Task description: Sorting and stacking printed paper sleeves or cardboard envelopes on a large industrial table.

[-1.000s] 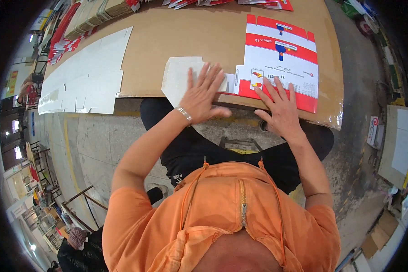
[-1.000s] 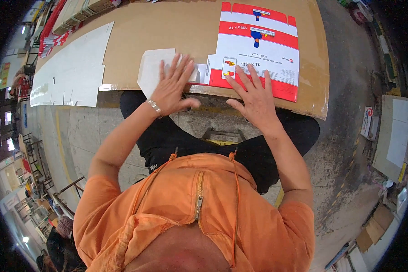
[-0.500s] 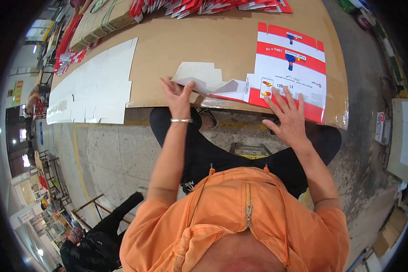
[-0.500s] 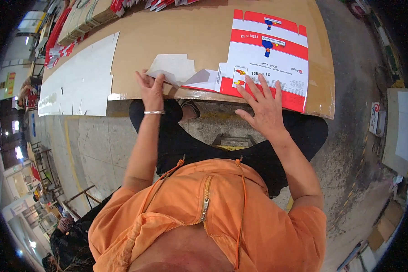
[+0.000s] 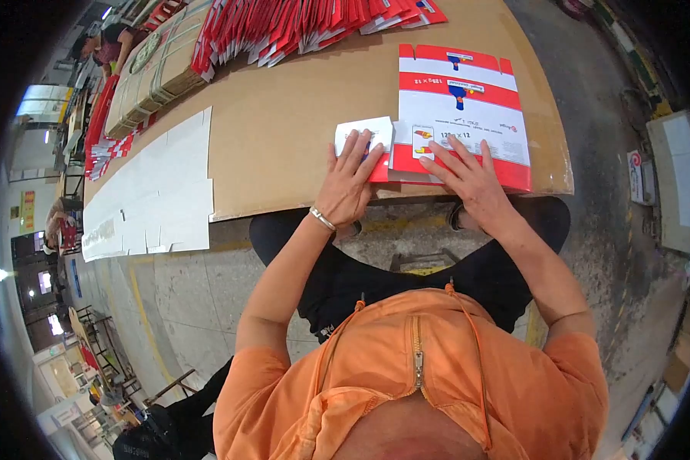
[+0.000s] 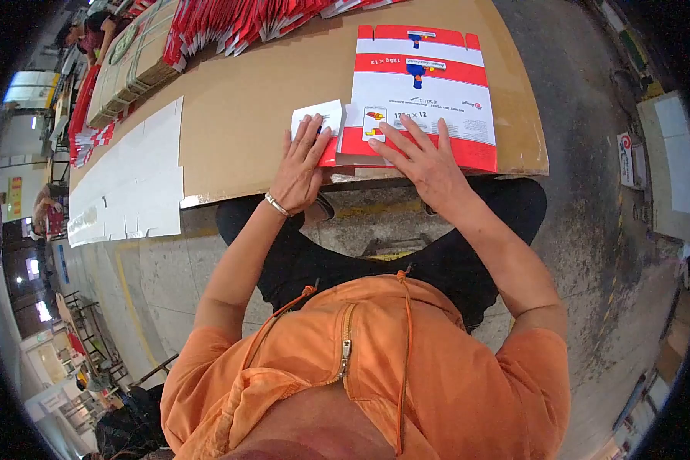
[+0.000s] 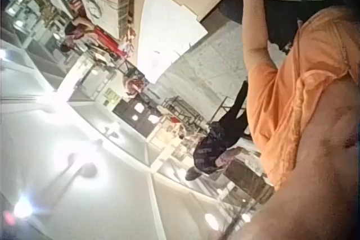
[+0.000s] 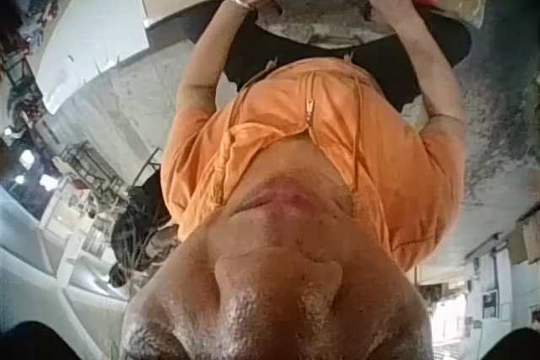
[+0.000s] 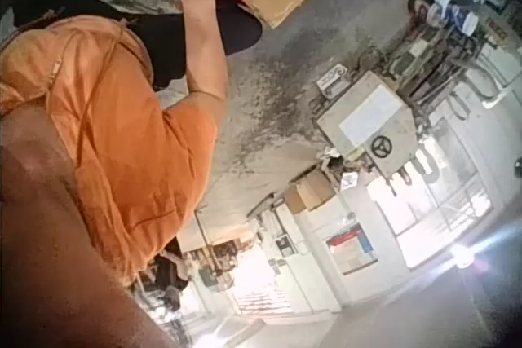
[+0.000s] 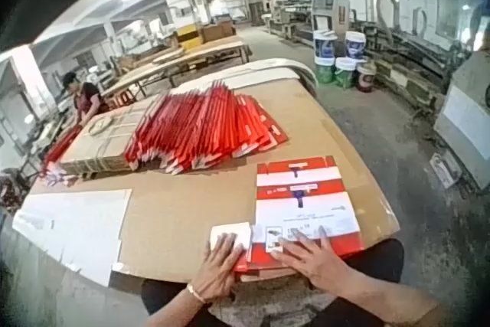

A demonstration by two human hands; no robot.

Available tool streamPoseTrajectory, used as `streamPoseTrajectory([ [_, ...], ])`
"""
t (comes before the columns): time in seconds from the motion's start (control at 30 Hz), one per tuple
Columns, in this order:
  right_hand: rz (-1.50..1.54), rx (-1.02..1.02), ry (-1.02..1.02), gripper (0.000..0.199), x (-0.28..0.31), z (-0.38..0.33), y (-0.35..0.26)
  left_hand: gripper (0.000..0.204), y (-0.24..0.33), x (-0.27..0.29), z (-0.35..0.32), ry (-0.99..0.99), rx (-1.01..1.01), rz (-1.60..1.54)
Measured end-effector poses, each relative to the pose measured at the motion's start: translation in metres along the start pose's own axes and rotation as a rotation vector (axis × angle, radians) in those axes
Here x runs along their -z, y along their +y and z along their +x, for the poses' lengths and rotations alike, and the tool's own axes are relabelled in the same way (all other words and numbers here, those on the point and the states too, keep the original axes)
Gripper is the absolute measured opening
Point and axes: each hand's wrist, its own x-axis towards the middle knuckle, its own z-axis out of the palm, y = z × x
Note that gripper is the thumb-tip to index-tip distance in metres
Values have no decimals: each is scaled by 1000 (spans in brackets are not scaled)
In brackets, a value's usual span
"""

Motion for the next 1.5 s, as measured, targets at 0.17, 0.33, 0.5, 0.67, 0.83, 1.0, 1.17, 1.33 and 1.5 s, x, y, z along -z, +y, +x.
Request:
streamPoseTrajectory([
  [0.17, -41, 16, -22, 65, -2, 1, -1, 54, 6, -7, 8, -32, 73, 263],
  [0.33, -71, 28, -20, 64, -10, -4, -6, 54, 8, -14, 9, -37, 124, 311],
  [0.5, 7, 28, 9, 76, -23, -10, -7, 55, 14, -13, 8, -108, 141, 375],
  [0.67, -35, 55, -49, 65, -17, -8, -4, 56, 19, -10, 9, -136, 211, 388],
  [0.83, -26, 62, -90, 69, -15, -7, -1, 55, 17, -10, 12, -127, 198, 312],
  [1.0, -18, 78, -119, 71, -14, -5, 0, 57, 11, -19, 14, -54, 233, 233],
  [1.17, -49, 94, -96, 66, -14, -2, 1, 94, 10, -22, 41, 22, 466, 74],
  [1.33, 313, 108, 153, 62, -15, -20, -4, 94, -5, -24, 107, 91, 499, 70],
  [1.5, 1522, -613, 11, 38, -14, -86, -75, 85, 55, -67, 66, 547, 525, -888],
])
